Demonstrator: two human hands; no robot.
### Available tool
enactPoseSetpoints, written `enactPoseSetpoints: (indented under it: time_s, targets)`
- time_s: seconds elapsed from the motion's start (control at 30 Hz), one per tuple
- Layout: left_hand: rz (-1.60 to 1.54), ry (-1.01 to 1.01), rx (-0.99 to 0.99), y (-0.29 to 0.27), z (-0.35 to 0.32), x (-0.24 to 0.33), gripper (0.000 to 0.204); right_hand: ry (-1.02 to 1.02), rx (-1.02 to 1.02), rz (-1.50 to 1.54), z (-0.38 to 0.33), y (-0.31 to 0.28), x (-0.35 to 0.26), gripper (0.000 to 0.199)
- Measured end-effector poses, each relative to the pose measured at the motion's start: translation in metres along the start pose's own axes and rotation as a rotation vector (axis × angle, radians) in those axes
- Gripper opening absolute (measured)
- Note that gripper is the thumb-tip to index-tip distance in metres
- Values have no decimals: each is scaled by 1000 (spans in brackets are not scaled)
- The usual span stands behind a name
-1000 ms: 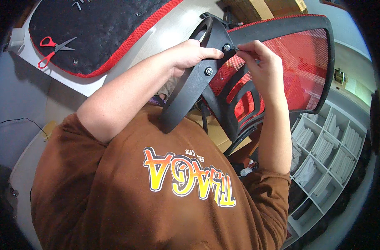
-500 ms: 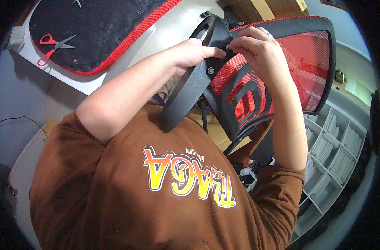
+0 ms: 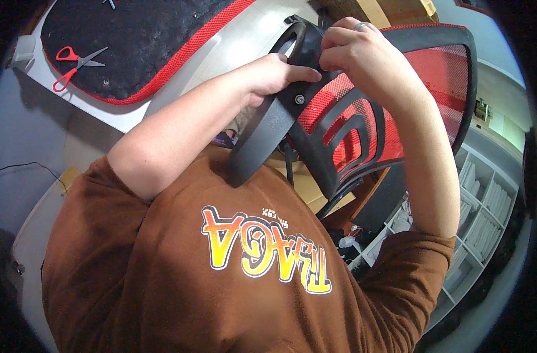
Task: The person assembles a red mesh office chair by attaching the backrest to the seat frame using screws. They align the parts, insert screws, and tighten them by hand, then flip the backrest to continue securing the remaining fasteners.
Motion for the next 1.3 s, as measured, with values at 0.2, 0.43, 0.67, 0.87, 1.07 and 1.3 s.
enactPoseSetpoints:
  time_s: [0.2,0.43,0.67,0.87,1.07,1.3]
  targets:
    - [-16,-12,-23,1,0,-1,31,0,-57,-82,1,-3,-2,9]
    - [37,-10,26,-2,2,0,29,268,-34,-30,-13,3,-7,14]
    - [134,-34,57,1,0,3,23,608,91,192,-36,25,-24,12]
    - [106,-32,49,3,0,4,24,694,208,349,-49,40,-39,26]
    - [141,-34,36,2,1,5,25,529,181,420,-57,35,-39,48]
    - [121,-34,7,0,4,2,25,440,258,213,-46,29,-30,38]
Point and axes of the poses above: each hand's wrist, its own z-axis towards the middle knuckle, its own y-axis out of the palm, x = y × z, the point moved 3 cm from there along z, towards the middle knuckle, and after that the axes turned 10 degrees about -z, right-handed, at the moved point
